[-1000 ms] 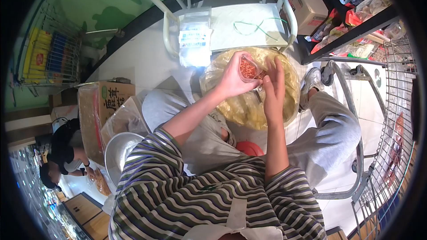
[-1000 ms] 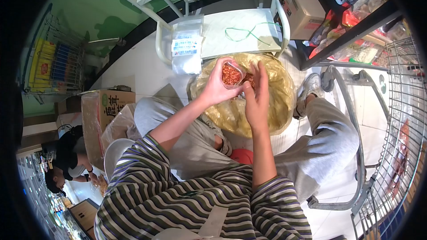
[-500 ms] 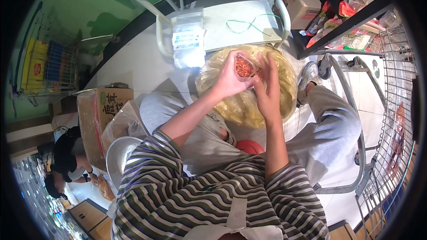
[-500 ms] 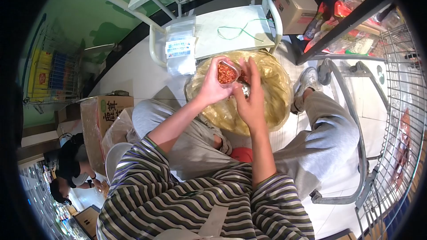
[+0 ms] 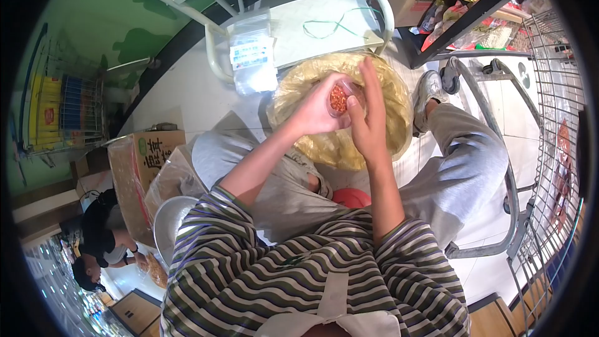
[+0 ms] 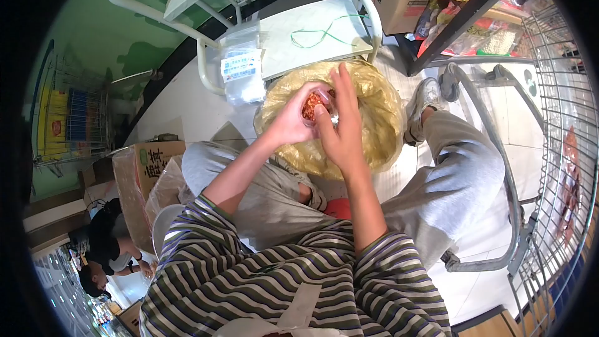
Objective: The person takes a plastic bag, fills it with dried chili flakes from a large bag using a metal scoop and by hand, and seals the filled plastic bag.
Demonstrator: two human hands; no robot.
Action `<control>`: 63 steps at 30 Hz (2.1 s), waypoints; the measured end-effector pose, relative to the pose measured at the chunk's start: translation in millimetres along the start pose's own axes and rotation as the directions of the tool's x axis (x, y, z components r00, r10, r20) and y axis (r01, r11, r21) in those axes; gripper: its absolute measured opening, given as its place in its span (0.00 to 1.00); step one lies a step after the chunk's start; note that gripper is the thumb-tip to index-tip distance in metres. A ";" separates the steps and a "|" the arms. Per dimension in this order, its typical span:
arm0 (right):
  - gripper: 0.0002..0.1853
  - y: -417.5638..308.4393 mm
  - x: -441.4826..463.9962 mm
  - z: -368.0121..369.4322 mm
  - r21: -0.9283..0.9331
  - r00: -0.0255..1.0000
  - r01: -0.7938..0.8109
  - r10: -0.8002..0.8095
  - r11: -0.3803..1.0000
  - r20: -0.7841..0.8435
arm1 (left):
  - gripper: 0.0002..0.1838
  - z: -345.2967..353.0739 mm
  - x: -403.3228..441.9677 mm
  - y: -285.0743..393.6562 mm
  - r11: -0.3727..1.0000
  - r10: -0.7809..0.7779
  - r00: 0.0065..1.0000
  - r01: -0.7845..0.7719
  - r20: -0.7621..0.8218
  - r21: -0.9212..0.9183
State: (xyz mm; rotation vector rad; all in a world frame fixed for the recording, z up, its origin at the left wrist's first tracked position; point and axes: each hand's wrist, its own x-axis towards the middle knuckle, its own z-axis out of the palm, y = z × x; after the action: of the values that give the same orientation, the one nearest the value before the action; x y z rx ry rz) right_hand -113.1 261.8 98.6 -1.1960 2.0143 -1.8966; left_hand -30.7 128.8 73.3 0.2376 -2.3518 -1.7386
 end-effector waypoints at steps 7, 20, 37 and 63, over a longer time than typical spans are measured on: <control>0.25 -8.3 -1.3 3.6 -0.023 0.999 -0.038 0.038 0.999 -0.006 | 0.35 -2.8 0.1 11.3 0.992 -0.065 0.998 0.065 -0.005 0.104; 0.32 -16.5 0.2 3.1 -0.383 0.978 0.133 -0.058 0.914 0.201 | 0.46 -1.0 0.2 -28.7 0.996 0.060 0.996 -0.055 -0.066 0.068; 0.41 -26.9 -5.7 16.4 -0.511 0.943 0.137 0.047 0.848 0.330 | 0.35 12.0 0.6 -33.3 0.985 0.050 0.966 -0.005 -0.254 0.175; 0.41 -23.8 -13.5 20.8 -0.429 0.986 0.163 -0.136 0.889 0.094 | 0.37 9.4 -2.5 -15.5 0.999 -0.036 0.956 0.038 -0.290 0.000</control>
State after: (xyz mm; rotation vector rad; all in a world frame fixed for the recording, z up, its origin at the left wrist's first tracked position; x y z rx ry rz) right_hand -81.2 256.1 109.9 -1.5279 2.4593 -1.4779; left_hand -30.6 133.5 55.6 0.5043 -2.1534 -1.5884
